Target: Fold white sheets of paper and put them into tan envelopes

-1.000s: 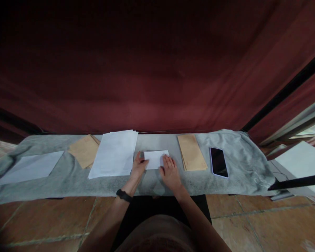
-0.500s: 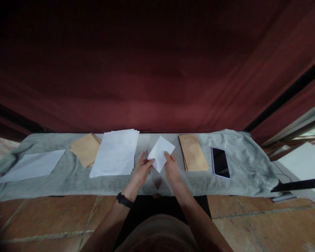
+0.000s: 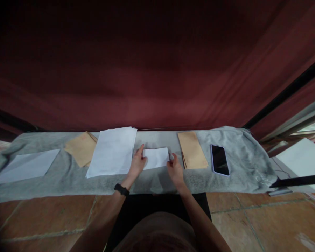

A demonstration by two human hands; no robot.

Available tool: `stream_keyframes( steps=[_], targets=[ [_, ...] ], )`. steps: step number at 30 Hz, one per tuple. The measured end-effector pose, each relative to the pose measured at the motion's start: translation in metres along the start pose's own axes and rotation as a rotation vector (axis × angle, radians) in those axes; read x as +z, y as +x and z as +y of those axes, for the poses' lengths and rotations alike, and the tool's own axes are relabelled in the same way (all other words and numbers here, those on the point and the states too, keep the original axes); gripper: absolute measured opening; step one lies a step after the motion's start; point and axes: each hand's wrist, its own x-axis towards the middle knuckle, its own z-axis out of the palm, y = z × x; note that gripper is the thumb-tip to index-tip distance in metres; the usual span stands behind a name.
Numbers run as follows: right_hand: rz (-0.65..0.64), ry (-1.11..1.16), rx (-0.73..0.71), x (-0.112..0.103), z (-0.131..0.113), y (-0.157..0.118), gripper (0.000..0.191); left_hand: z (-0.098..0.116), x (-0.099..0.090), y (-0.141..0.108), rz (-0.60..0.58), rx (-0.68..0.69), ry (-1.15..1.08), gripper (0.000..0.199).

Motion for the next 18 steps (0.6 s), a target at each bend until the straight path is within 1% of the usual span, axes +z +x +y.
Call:
stream_keyframes(
  steps=[1, 3, 5, 7, 9, 11, 14, 15, 18],
  targets=[
    [-0.012, -0.158, -0.026, 0.0, -0.001, -0.002, 0.051, 0.003, 0.0, -0.002, 0.002, 0.033, 0.09, 0.073],
    [-0.044, -0.378, -0.061, -0.002, -0.004, -0.006, 0.049, 0.011, 0.003, -0.009, 0.023, 0.091, 0.284, 0.066],
    [-0.059, -0.54, -0.103, -0.005, -0.006, -0.01, 0.047, 0.019, 0.009, -0.02, 0.031, 0.159, 0.46, 0.056],
    [-0.046, -0.64, -0.147, -0.008, -0.008, -0.011, 0.045, 0.027, 0.019, -0.033, -0.024, 0.265, 0.556, 0.048],
    [-0.009, -0.661, -0.198, -0.01, -0.009, -0.01, 0.041, 0.033, 0.03, -0.046, -0.115, 0.373, 0.581, 0.047],
    [0.012, -0.582, -0.281, -0.007, -0.011, -0.007, 0.039, 0.036, 0.043, -0.056, -0.178, 0.443, 0.58, 0.05],
    [-0.042, -0.387, -0.428, 0.007, -0.013, -0.003, 0.046, 0.034, 0.057, -0.064, -0.218, 0.49, 0.576, 0.058],
    [-0.064, -0.358, -0.457, 0.013, -0.013, -0.004, 0.048, 0.032, 0.06, -0.065, -0.226, 0.5, 0.577, 0.061],
    [-0.113, -0.407, -0.52, 0.024, -0.012, -0.009, 0.051, 0.028, 0.062, -0.063, -0.246, 0.512, 0.597, 0.062]
  ],
)
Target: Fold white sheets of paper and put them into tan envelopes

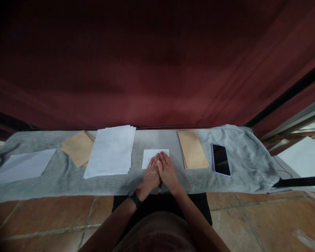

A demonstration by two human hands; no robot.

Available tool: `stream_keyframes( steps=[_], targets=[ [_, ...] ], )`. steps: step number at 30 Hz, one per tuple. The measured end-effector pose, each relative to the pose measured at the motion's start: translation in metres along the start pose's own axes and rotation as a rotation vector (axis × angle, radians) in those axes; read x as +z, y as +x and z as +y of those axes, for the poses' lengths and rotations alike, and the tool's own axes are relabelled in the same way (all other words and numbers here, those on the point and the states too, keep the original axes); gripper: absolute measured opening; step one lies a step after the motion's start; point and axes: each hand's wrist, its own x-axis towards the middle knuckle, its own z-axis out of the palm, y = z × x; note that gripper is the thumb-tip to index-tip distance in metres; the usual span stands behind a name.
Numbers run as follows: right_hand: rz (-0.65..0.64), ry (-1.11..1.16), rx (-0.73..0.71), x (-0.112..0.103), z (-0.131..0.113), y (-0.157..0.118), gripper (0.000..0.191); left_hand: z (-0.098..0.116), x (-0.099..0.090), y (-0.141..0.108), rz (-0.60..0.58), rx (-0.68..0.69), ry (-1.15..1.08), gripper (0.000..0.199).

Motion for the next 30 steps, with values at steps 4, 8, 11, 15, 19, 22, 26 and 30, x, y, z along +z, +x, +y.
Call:
stream_keyframes(
  steps=[4, 8, 11, 15, 19, 22, 26, 30],
  targets=[
    [-0.049, -0.21, -0.079, 0.002, 0.0, -0.009, 0.054, -0.008, -0.003, 0.0, -0.006, -0.056, 0.04, 0.061],
    [-0.017, -0.31, -0.101, -0.001, 0.006, -0.012, 0.057, -0.016, -0.007, -0.003, 0.029, -0.11, 0.058, 0.06],
    [0.005, -0.345, -0.105, -0.002, 0.012, -0.013, 0.062, -0.026, -0.009, -0.007, 0.051, -0.163, 0.068, 0.059],
    [0.014, -0.375, -0.086, -0.005, 0.02, -0.017, 0.064, -0.04, -0.013, -0.012, 0.06, -0.242, 0.093, 0.058],
    [0.006, -0.399, -0.057, -0.008, 0.023, -0.021, 0.064, -0.05, -0.019, -0.016, 0.066, -0.308, 0.094, 0.058],
    [0.011, -0.404, -0.034, -0.01, 0.022, -0.023, 0.064, -0.051, -0.023, -0.015, 0.084, -0.369, 0.088, 0.059],
    [0.014, -0.408, -0.02, -0.01, 0.02, -0.024, 0.064, -0.035, -0.026, -0.002, 0.111, -0.369, 0.029, 0.058],
    [-0.021, -0.435, -0.029, -0.011, 0.018, -0.025, 0.062, -0.007, -0.024, 0.018, 0.0, -0.068, -0.12, 0.056]
  ],
)
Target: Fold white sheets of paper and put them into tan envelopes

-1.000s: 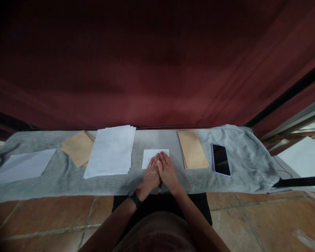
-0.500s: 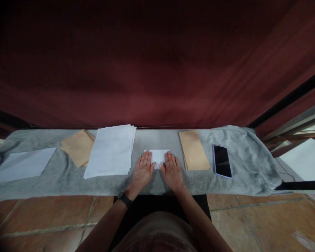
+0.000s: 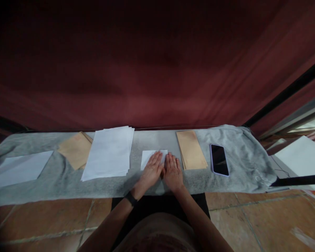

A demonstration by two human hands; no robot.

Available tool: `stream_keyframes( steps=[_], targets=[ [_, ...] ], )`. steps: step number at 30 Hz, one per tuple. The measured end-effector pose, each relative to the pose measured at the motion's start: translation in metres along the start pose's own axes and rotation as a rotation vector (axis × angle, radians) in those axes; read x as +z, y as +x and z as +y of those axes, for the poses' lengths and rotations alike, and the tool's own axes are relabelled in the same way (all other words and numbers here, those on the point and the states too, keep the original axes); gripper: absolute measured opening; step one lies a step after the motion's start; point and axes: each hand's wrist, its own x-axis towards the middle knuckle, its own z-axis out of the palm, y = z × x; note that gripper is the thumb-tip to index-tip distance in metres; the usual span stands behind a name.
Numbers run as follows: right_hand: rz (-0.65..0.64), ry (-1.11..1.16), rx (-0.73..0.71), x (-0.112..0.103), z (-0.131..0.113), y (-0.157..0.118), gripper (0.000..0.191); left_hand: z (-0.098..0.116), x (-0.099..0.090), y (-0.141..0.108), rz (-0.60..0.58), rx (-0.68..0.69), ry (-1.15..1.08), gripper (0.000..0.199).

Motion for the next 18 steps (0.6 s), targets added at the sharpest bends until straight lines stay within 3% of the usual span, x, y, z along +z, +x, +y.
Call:
stream_keyframes(
  steps=[2, 5, 11, 18],
  targets=[
    [-0.013, -0.02, -0.021, -0.001, 0.0, -0.001, 0.064, 0.011, 0.004, 0.009, -0.057, 0.087, -0.028, 0.056],
    [0.001, -0.04, -0.032, -0.003, -0.002, -0.002, 0.07, 0.017, 0.008, 0.019, -0.089, 0.105, -0.031, 0.058],
    [0.037, -0.032, -0.023, 0.0, -0.001, -0.002, 0.067, 0.009, 0.015, 0.032, -0.083, 0.052, -0.002, 0.058],
    [0.027, -0.014, 0.015, 0.005, 0.0, -0.002, 0.055, -0.004, 0.019, 0.029, -0.048, 0.013, 0.066, 0.057]
  ],
)
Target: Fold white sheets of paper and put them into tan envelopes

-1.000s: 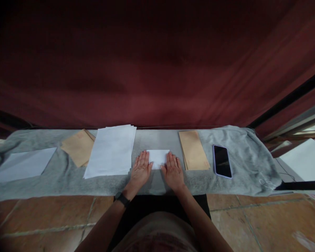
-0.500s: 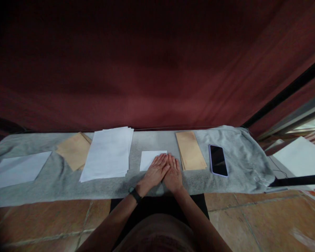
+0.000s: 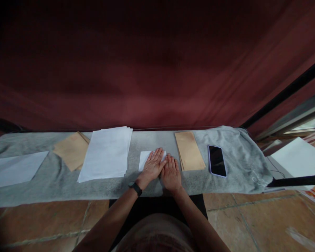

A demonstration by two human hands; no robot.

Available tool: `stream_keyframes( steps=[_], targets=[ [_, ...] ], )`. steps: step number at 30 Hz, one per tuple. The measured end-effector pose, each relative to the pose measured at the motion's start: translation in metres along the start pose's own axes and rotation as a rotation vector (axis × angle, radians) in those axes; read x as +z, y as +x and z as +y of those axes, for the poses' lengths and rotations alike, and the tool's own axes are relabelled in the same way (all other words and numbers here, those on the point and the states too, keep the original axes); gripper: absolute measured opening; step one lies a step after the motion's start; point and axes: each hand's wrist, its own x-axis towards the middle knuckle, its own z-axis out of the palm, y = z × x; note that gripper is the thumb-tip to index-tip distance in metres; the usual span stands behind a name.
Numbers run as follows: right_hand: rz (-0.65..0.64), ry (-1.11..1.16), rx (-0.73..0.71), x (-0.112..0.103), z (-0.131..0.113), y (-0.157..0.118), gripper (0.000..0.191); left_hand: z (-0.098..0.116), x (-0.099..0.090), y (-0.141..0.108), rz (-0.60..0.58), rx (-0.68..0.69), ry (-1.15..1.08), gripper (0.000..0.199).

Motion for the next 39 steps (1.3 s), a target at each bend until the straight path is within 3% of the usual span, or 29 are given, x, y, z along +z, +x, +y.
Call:
stream_keyframes(
  steps=[11, 19, 29, 39],
  targets=[
    [0.002, 0.102, 0.041, -0.007, 0.001, 0.009, 0.052, -0.028, -0.006, -0.029, 0.044, -0.147, 0.104, 0.059],
    [-0.094, 0.17, -0.143, -0.006, -0.021, 0.028, 0.05, -0.031, -0.011, -0.034, 0.036, -0.123, 0.117, 0.059],
    [-0.003, 0.084, -0.064, 0.004, 0.007, 0.028, 0.056, -0.04, -0.01, -0.048, 0.12, -0.211, 0.125, 0.061],
    [-0.023, 0.074, -0.063, -0.005, 0.013, 0.017, 0.054, -0.042, -0.016, -0.052, 0.074, -0.247, 0.177, 0.074]
  ],
)
